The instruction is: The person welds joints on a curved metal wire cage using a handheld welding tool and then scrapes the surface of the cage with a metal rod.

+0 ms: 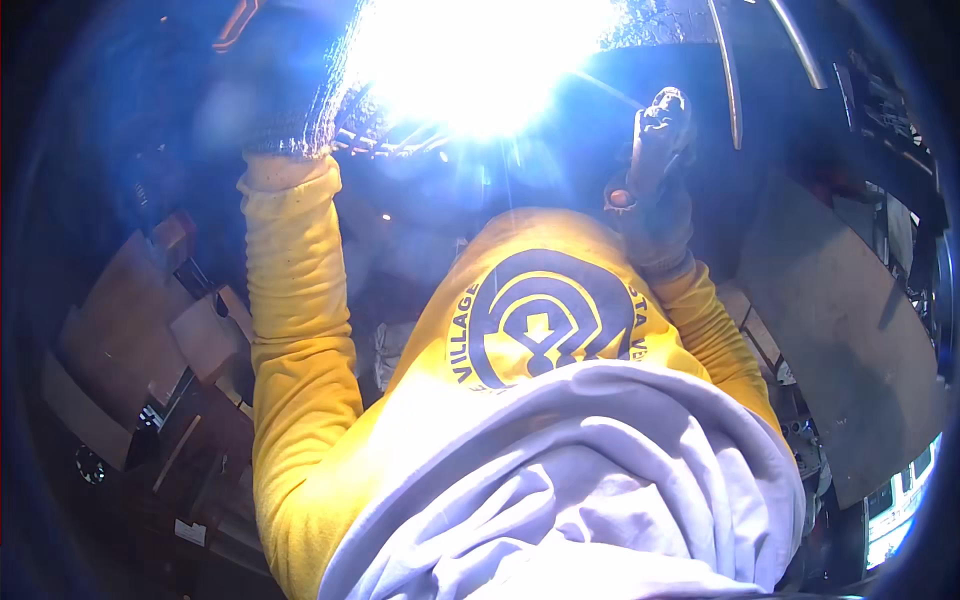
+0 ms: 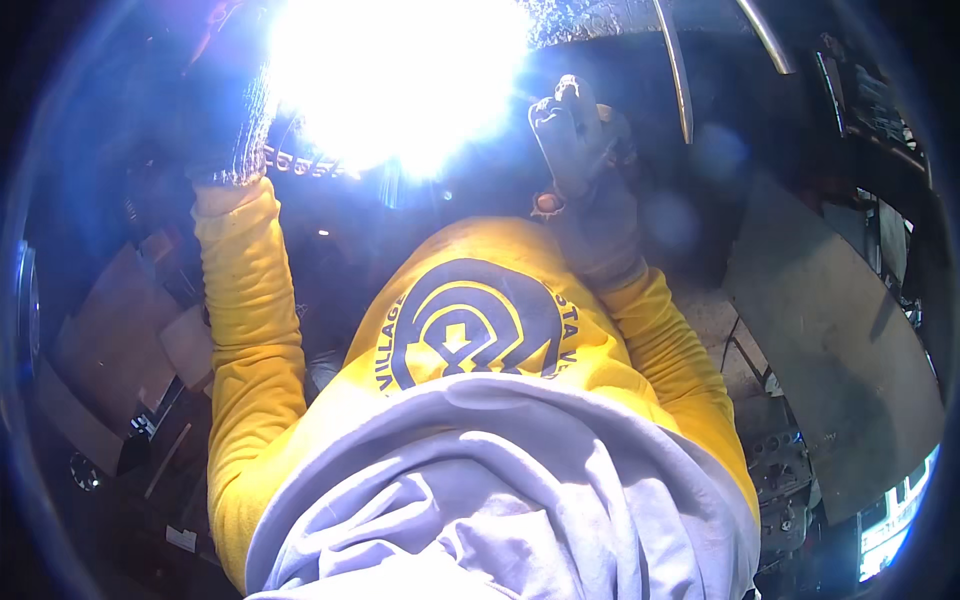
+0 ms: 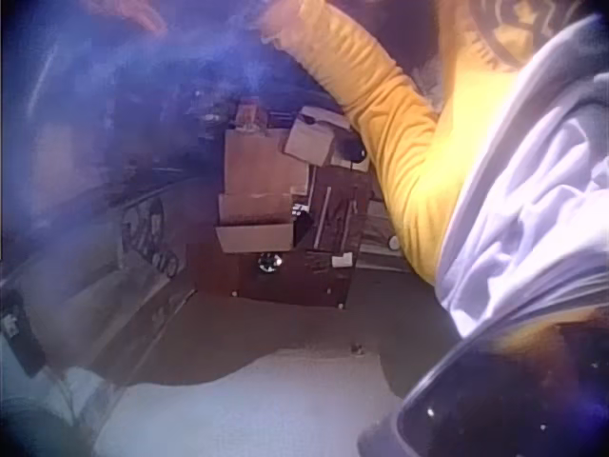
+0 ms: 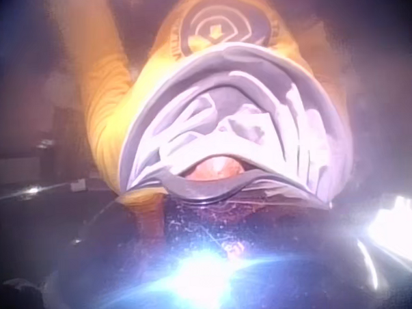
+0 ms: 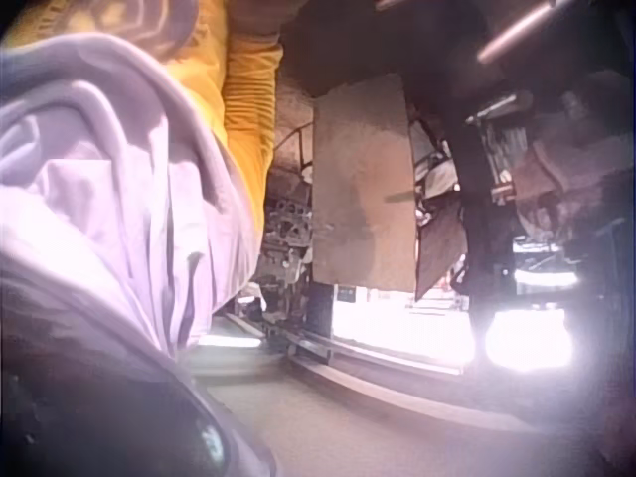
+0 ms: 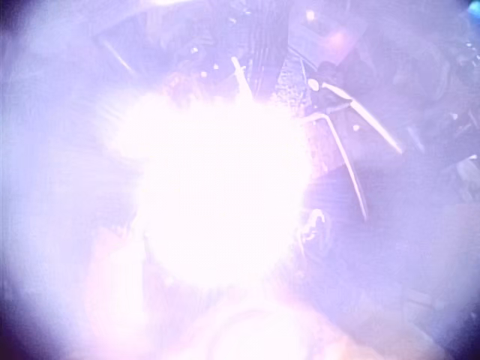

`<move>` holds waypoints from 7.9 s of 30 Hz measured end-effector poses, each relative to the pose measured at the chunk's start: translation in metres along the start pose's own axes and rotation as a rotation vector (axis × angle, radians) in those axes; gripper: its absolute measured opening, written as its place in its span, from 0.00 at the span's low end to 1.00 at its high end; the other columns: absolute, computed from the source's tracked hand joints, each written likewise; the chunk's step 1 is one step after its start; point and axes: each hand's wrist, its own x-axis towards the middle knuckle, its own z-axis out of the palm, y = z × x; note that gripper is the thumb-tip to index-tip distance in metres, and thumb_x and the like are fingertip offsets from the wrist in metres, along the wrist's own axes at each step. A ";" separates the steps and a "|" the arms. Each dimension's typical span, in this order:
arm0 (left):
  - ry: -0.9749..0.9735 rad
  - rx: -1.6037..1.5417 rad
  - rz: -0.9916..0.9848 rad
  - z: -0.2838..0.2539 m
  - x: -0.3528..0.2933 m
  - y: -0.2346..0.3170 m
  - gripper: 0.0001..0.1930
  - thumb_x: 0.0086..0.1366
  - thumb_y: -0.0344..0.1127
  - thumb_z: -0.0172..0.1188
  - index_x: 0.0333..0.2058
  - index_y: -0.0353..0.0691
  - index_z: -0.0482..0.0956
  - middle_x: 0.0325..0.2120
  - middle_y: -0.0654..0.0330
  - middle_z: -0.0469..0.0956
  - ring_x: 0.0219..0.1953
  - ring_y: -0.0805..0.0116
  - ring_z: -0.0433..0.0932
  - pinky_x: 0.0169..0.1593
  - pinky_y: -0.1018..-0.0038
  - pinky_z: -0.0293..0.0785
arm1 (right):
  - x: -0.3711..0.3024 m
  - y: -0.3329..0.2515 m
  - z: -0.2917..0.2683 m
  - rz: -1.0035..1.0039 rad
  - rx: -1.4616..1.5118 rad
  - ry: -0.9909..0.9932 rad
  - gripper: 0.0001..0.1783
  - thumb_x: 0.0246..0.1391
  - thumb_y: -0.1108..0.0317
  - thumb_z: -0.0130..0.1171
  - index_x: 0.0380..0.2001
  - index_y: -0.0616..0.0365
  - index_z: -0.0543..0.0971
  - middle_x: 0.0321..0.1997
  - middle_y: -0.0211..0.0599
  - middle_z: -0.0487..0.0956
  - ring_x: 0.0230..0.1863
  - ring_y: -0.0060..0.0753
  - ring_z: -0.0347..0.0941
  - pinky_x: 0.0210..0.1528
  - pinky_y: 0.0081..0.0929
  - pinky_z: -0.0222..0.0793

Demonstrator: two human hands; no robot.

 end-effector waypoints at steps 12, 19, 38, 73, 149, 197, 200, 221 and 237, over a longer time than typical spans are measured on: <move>-0.077 -0.010 -0.081 0.005 -0.002 -0.005 0.16 0.72 0.43 0.54 0.46 0.36 0.79 0.40 0.45 0.80 0.44 0.46 0.80 0.49 0.60 0.75 | -0.006 0.019 -0.037 -0.603 -1.155 -0.109 0.29 0.64 0.62 0.54 0.61 0.73 0.66 0.59 0.56 0.73 0.52 0.51 0.76 0.52 0.37 0.74; -0.017 -0.062 -0.046 0.005 0.002 0.000 0.16 0.71 0.44 0.55 0.35 0.34 0.77 0.29 0.43 0.75 0.32 0.42 0.76 0.38 0.54 0.71 | -0.005 0.017 -0.035 -0.290 -0.815 -0.059 0.37 0.56 0.51 0.62 0.58 0.72 0.69 0.47 0.53 0.81 0.46 0.52 0.81 0.49 0.36 0.75; -0.116 0.072 -0.153 0.000 -0.003 0.001 0.20 0.71 0.49 0.55 0.28 0.36 0.72 0.25 0.44 0.72 0.30 0.43 0.74 0.33 0.54 0.68 | -0.002 0.009 -0.017 -0.191 -0.754 -0.010 0.26 0.53 0.54 0.68 0.44 0.65 0.75 0.29 0.39 0.83 0.33 0.39 0.83 0.41 0.30 0.75; 0.030 0.050 0.065 0.009 0.001 -0.009 0.13 0.69 0.42 0.56 0.37 0.37 0.78 0.32 0.41 0.77 0.37 0.39 0.76 0.41 0.55 0.72 | -0.003 0.024 -0.030 -0.294 -0.789 -0.023 0.28 0.52 0.51 0.68 0.45 0.64 0.74 0.31 0.41 0.83 0.35 0.44 0.84 0.40 0.33 0.76; -0.369 -0.459 -0.445 -0.069 -0.019 -0.061 0.27 0.72 0.57 0.53 0.41 0.33 0.81 0.28 0.62 0.77 0.33 0.72 0.70 0.41 0.72 0.69 | 0.005 -0.004 -0.032 -0.300 -0.466 0.088 0.29 0.60 0.52 0.64 0.54 0.64 0.72 0.33 0.32 0.80 0.32 0.22 0.77 0.38 0.22 0.72; -0.108 -0.381 -0.628 -0.109 -0.086 -0.029 0.22 0.73 0.47 0.55 0.36 0.27 0.74 0.27 0.53 0.74 0.31 0.66 0.69 0.38 0.66 0.69 | 0.132 -0.318 -0.160 -0.767 -0.697 1.278 0.29 0.57 0.44 0.60 0.45 0.62 0.77 0.46 0.59 0.81 0.51 0.64 0.77 0.54 0.48 0.70; -0.064 -0.296 -0.609 -0.102 -0.092 -0.038 0.25 0.72 0.49 0.57 0.37 0.24 0.74 0.27 0.44 0.75 0.32 0.58 0.72 0.40 0.62 0.70 | 0.160 -0.316 -0.157 -0.711 -0.725 1.298 0.28 0.57 0.44 0.60 0.43 0.62 0.77 0.45 0.59 0.81 0.51 0.64 0.76 0.54 0.49 0.70; -0.077 -0.424 -0.787 -0.084 -0.097 -0.026 0.25 0.73 0.47 0.53 0.54 0.27 0.76 0.48 0.42 0.80 0.48 0.54 0.78 0.55 0.65 0.69 | 0.181 -0.231 -0.192 -0.588 -1.421 1.410 0.31 0.63 0.46 0.55 0.55 0.63 0.73 0.53 0.55 0.76 0.55 0.51 0.74 0.59 0.44 0.68; -0.094 -0.343 -0.923 -0.036 -0.155 -0.039 0.31 0.69 0.60 0.54 0.50 0.32 0.80 0.45 0.47 0.82 0.48 0.50 0.80 0.53 0.62 0.70 | 0.076 -0.102 -0.048 -1.240 -1.115 0.575 0.23 0.55 0.66 0.68 0.51 0.64 0.76 0.52 0.48 0.80 0.51 0.49 0.78 0.54 0.39 0.72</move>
